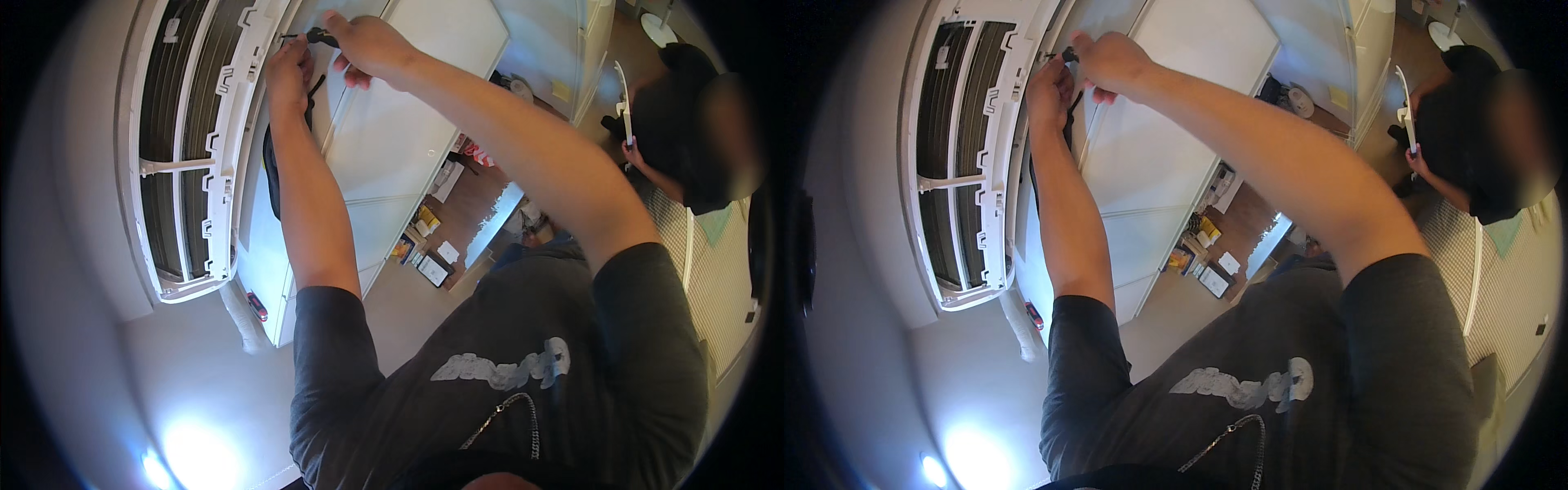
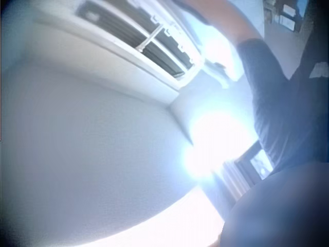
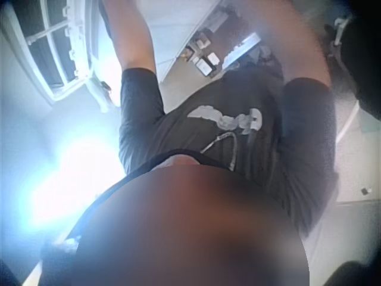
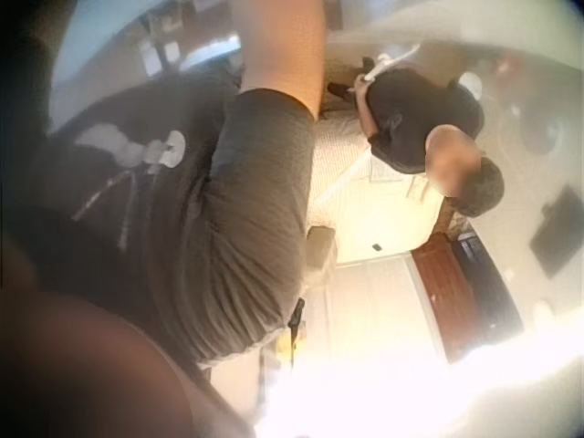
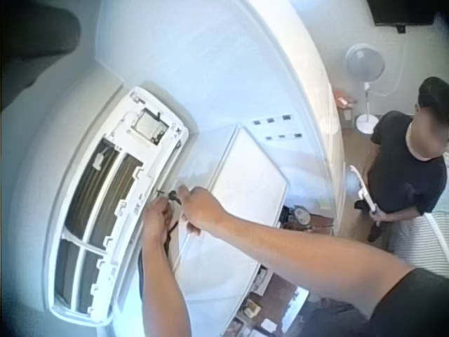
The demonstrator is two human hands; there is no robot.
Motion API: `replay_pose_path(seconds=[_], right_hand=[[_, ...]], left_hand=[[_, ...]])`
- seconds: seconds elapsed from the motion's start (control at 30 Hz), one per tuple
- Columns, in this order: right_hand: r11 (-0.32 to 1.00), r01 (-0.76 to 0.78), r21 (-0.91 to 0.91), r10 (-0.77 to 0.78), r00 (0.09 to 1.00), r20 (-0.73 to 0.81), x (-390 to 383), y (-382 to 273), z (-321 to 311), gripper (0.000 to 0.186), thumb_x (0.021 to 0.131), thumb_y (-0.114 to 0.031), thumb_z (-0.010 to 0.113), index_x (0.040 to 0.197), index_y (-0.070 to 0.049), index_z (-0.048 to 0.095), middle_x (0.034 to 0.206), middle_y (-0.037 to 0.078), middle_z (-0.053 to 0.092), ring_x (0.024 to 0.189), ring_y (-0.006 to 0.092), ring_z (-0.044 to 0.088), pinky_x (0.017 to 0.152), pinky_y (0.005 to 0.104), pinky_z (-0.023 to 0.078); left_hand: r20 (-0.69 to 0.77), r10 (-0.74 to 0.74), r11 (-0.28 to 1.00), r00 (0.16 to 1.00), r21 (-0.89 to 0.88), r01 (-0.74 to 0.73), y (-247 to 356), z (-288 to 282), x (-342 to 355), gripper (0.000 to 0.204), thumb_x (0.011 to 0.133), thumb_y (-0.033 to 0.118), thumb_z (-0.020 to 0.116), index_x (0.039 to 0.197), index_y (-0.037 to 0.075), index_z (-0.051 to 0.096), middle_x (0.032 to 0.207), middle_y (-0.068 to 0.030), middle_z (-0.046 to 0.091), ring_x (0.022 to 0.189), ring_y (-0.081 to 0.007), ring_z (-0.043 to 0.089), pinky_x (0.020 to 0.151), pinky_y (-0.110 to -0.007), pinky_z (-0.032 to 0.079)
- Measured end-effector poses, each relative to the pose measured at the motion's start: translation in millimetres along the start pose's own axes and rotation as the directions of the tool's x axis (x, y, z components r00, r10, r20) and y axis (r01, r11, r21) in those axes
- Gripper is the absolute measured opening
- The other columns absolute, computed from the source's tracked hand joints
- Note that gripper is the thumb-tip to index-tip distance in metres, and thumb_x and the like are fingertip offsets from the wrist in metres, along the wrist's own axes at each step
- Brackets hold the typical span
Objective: The person uses a screwdriver to remove screws from a wall-mounted air conditioner, wipes the interior with a cloth, and removes a white plastic panel. They then inspect the panel and use the screwdriver on its back before reattaching it to the unit.
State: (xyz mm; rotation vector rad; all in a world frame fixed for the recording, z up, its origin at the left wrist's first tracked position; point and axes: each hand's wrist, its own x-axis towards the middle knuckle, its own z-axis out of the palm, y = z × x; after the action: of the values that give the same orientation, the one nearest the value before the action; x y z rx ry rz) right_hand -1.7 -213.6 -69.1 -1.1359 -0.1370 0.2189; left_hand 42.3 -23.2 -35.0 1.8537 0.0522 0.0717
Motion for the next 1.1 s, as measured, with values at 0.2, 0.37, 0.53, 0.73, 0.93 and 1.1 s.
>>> replay_pose_path(seconds=[0.2, 0.37, 0.53, 0.73, 0.93, 1.1], right_hand=[[0.497, 0.378, -0.781, -0.51, 0.855, 0.089, 8, -5, -1, 0.048, 0.101, -0.039, 0.059, 0.099, 0.008, 0.067, 0.08, 0.018, 0.069, 0.063, 0.0271, 0.067, 0.061, 0.0379, 0.054], [0.925, -0.056, -0.375, 0.048, 0.998, -0.031, 9, -12, 1, 0.062, 0.106, -0.049, 0.047, 0.101, 0.01, 0.066, 0.077, 0.025, 0.068, 0.056, 0.0359, 0.066, 0.063, 0.0451, 0.057], [0.149, 0.482, -0.864, -0.7, 0.668, 0.251, 9, 3, -1, 0.049, 0.107, -0.039, 0.044, 0.099, 0.005, 0.064, 0.088, 0.031, 0.07, 0.08, 0.0451, 0.071, 0.076, 0.0507, 0.057], [0.954, 0.204, -0.219, -0.23, 0.968, -0.101, 24, 11, 3, 0.033, 0.106, -0.029, 0.048, 0.1, 0.001, 0.061, 0.075, 0.02, 0.063, 0.06, 0.0337, 0.064, 0.053, 0.043, 0.052], [0.978, -0.185, 0.092, 0.175, 0.979, 0.105, 12, -12, -6, 0.043, 0.107, -0.037, 0.043, 0.106, 0.002, 0.06, 0.067, 0.012, 0.06, 0.048, 0.0219, 0.06, 0.034, 0.036, 0.044], [0.561, 0.383, -0.734, -0.571, 0.821, -0.008, 14, -13, -3, 0.05, 0.105, -0.047, 0.052, 0.097, 0.002, 0.062, 0.069, 0.014, 0.065, 0.052, 0.0234, 0.065, 0.035, 0.0354, 0.043]], left_hand=[[0.028, -0.056, 0.967, 0.998, -0.248, 0.061, -2, -7, 9, 0.018, 0.097, 0.017, 0.068, 0.087, 0.003, 0.063, 0.07, 0.0009, 0.047, 0.055, -0.0097, 0.038, 0.051, -0.027, 0.025], [-0.036, -0.066, 0.932, 0.997, -0.36, 0.049, -11, -1, 17, 0.017, 0.099, 0.014, 0.064, 0.087, 0.004, 0.06, 0.072, 0.0026, 0.044, 0.059, -0.0102, 0.038, 0.054, -0.026, 0.031], [0.145, 0.043, 0.924, 0.988, -0.383, 0.016, -23, -14, 32, 0.016, 0.103, 0.014, 0.059, 0.102, -0.002, 0.062, 0.082, -0.0059, 0.06, 0.069, -0.0164, 0.056, 0.064, -0.028, 0.047], [0.005, -0.061, 0.887, 0.998, -0.457, 0.057, -32, 2, 35, 0.018, 0.098, 0.015, 0.061, 0.082, 0.011, 0.054, 0.071, 0.0003, 0.046, 0.052, -0.011, 0.039, 0.044, -0.028, 0.029], [0.085, -0.091, 0.872, 0.992, -0.474, 0.12, -24, 7, 30, 0.018, 0.098, 0.014, 0.062, 0.083, 0.01, 0.055, 0.07, 0.0, 0.047, 0.052, -0.0105, 0.038, 0.043, -0.027, 0.03], [0.126, 0.063, 0.812, 0.99, -0.583, 0.022, -29, 11, 37, 0.019, 0.096, 0.015, 0.061, 0.079, 0.012, 0.053, 0.066, 0.0026, 0.043, 0.05, -0.0089, 0.035, 0.043, -0.026, 0.026]])
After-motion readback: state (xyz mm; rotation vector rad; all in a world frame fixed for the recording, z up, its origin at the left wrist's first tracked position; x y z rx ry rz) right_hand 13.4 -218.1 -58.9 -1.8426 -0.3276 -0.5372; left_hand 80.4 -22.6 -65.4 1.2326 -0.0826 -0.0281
